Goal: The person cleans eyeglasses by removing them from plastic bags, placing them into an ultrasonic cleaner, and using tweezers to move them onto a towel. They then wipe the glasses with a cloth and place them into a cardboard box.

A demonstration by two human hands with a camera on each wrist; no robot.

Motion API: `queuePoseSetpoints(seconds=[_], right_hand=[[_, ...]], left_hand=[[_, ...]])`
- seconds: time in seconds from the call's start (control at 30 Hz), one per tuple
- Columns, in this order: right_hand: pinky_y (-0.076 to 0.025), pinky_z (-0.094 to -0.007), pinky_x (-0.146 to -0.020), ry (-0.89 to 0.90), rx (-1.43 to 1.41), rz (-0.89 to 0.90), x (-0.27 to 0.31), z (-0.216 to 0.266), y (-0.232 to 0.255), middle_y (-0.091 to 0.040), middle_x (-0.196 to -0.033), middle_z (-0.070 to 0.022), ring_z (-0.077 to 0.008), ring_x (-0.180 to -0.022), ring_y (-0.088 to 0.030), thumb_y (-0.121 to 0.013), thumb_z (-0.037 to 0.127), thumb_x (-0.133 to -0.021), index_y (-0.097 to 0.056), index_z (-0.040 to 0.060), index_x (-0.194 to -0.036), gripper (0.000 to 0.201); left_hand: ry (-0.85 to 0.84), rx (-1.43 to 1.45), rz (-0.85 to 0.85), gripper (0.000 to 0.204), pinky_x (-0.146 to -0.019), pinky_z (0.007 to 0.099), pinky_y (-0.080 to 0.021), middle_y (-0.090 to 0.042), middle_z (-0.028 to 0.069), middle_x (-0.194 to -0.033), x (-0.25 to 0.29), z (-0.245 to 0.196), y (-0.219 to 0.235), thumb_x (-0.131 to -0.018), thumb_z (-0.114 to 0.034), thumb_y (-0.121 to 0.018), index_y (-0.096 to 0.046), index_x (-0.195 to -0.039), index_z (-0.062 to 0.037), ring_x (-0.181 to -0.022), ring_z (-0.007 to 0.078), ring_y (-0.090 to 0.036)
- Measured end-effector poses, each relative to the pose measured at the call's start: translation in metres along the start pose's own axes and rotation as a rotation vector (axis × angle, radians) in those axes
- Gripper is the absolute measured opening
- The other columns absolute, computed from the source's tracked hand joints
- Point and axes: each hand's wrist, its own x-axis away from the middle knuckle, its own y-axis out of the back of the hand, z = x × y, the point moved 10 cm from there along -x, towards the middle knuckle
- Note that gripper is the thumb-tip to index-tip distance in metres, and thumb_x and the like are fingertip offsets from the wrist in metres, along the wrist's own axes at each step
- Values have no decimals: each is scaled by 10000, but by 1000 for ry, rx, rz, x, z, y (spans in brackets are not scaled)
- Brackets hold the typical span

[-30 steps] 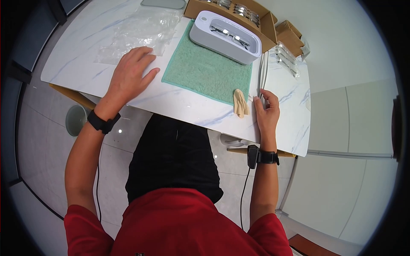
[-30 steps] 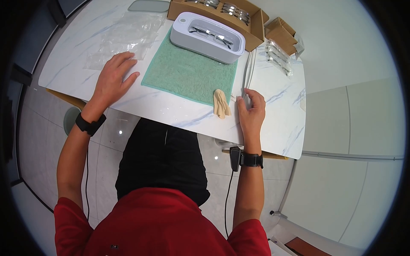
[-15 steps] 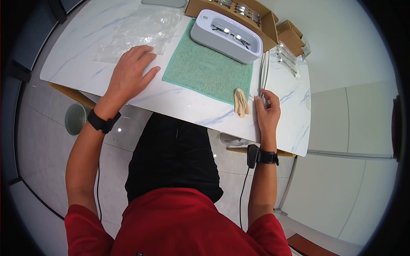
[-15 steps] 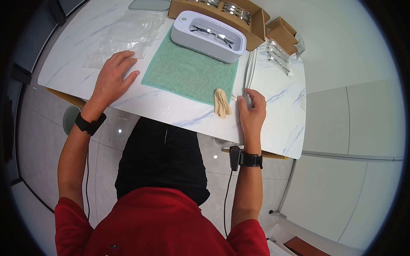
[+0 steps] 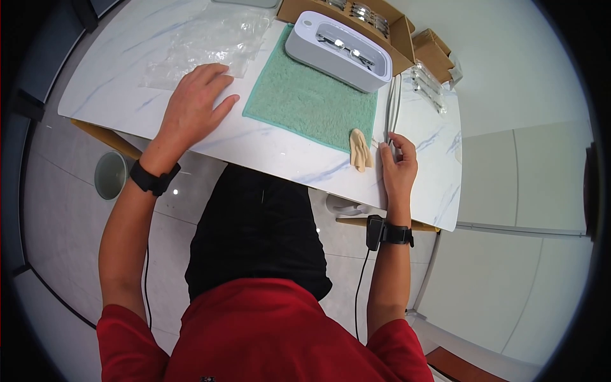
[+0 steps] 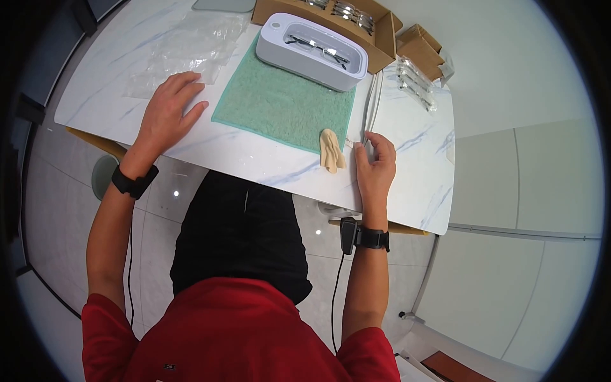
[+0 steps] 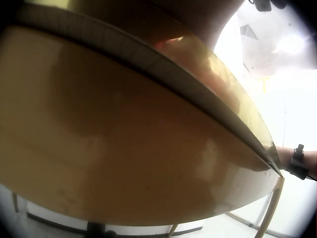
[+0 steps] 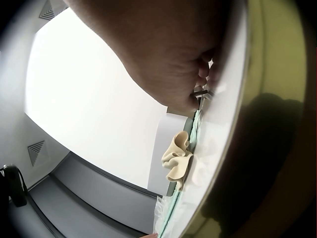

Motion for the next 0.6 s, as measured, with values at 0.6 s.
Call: queuePoseSetpoints(seconds=[0.6], right_hand=[[-497, -376, -997, -8, 17, 2, 1, 2, 0, -696, -1168, -120, -281, -1124, -640, -750, 97, -878, -726, 54, -1151, 278]], left_hand=[[3, -16, -4, 278, -1022, 434, -489, -650, 145, -1273, 1, 2, -2, -902, -172, -733, -689, -1121, -7, -1208, 345, -599]])
